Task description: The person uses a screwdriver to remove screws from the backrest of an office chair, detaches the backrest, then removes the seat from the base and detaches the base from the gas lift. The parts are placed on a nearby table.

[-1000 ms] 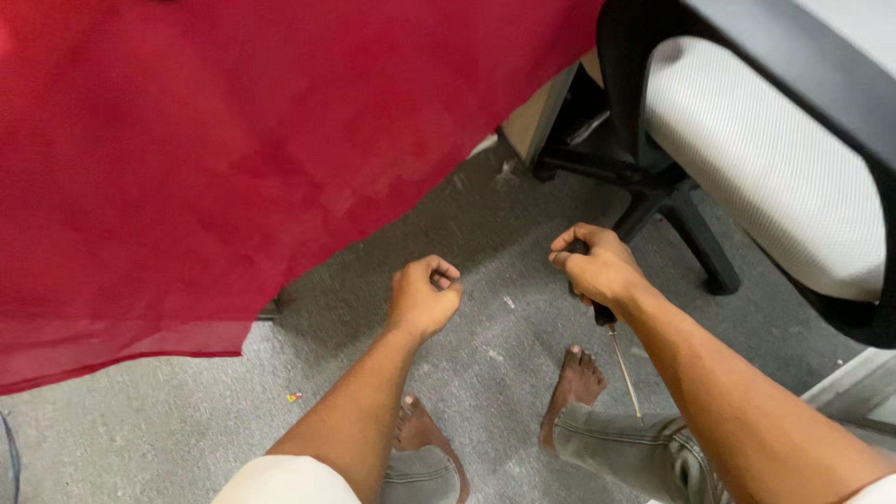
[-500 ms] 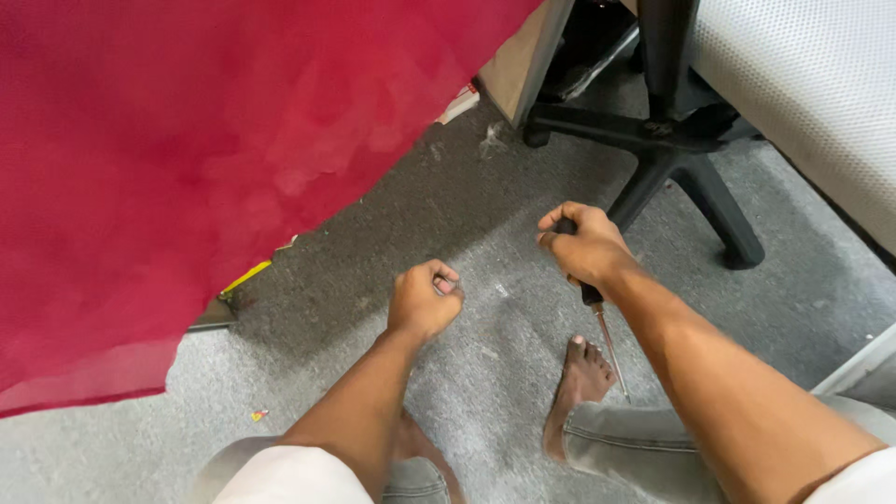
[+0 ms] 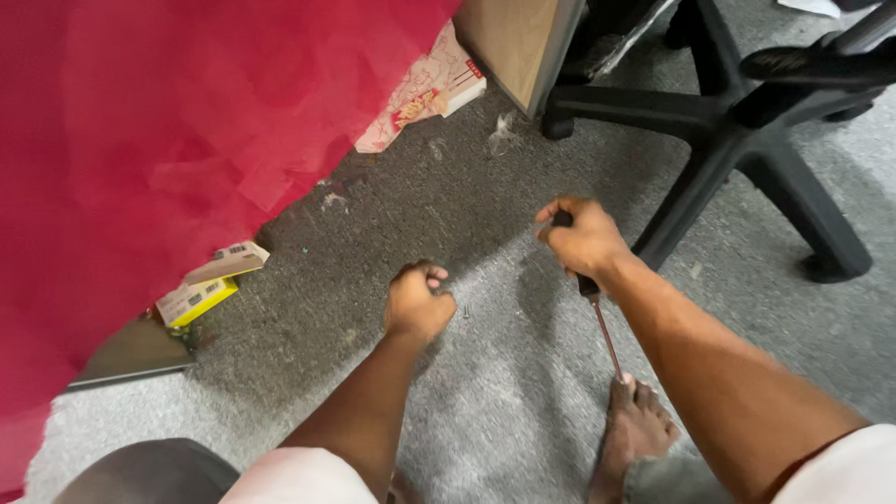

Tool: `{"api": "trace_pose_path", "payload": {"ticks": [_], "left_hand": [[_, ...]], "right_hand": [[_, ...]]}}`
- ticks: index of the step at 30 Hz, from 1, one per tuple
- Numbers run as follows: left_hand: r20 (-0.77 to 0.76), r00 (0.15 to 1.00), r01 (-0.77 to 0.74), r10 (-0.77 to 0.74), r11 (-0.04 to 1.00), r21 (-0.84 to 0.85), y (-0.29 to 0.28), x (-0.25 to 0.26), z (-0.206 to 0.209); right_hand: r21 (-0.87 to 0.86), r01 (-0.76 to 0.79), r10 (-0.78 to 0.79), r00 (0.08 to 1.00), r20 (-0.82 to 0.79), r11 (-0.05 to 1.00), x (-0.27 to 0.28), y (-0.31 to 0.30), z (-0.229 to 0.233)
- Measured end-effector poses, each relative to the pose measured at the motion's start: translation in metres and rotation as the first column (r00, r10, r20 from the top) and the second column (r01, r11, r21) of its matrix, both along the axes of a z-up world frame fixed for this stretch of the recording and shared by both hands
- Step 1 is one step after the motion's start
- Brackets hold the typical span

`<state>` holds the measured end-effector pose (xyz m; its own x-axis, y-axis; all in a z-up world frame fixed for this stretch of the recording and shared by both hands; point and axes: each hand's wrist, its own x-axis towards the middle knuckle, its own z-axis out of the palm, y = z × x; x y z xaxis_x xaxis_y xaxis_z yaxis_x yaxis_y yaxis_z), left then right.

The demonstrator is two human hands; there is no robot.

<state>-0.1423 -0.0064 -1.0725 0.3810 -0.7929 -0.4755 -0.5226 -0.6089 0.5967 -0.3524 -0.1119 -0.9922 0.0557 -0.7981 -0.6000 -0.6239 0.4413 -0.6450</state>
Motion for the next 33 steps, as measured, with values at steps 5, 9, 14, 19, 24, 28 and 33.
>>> {"api": "trace_pose_path", "payload": {"ticks": [5, 9, 14, 19, 24, 28, 33], "left_hand": [[-0.014, 1.0, -0.023, 0.023, 1.0, 0.002, 0.004, 0.015, -0.059], [-0.026, 1.0, -0.01, 0.01, 1.0, -0.005, -0.005, 0.018, -0.084], [-0.042, 0.992, 0.121, -0.116, 0.983, 0.141, -0.015, 0.004, -0.076], [0.075, 0.971, 0.211, -0.225, 0.964, 0.161, -0.021, -0.004, -0.065], [0.107, 0.956, 0.251, -0.272, 0.951, 0.179, -0.025, -0.002, -0.073], [0.164, 0.931, 0.296, -0.325, 0.938, 0.179, -0.021, -0.002, -0.075], [0.039, 0.879, 0.428, -0.475, 0.823, 0.374, -0.008, -0.012, -0.063]], "right_hand": [[0.003, -0.02, 0.02, 1.0, -0.025, 1.0, -0.009, -0.002, -0.049], [-0.05, -0.043, 0.042, 0.999, -0.023, 0.998, -0.017, -0.007, -0.077], [-0.07, -0.005, 0.006, 1.0, 0.005, 0.998, -0.018, -0.014, -0.094], [-0.075, -0.01, 0.011, 1.0, 0.009, 0.997, -0.015, -0.021, -0.101], [-0.06, -0.028, 0.026, 0.999, -0.03, 0.998, -0.013, -0.025, -0.109], [-0.087, -0.025, 0.026, 1.0, 0.013, 0.996, -0.015, -0.025, -0.116], [-0.063, -0.063, 0.061, 0.998, -0.031, 0.996, -0.015, -0.025, -0.122]]}}
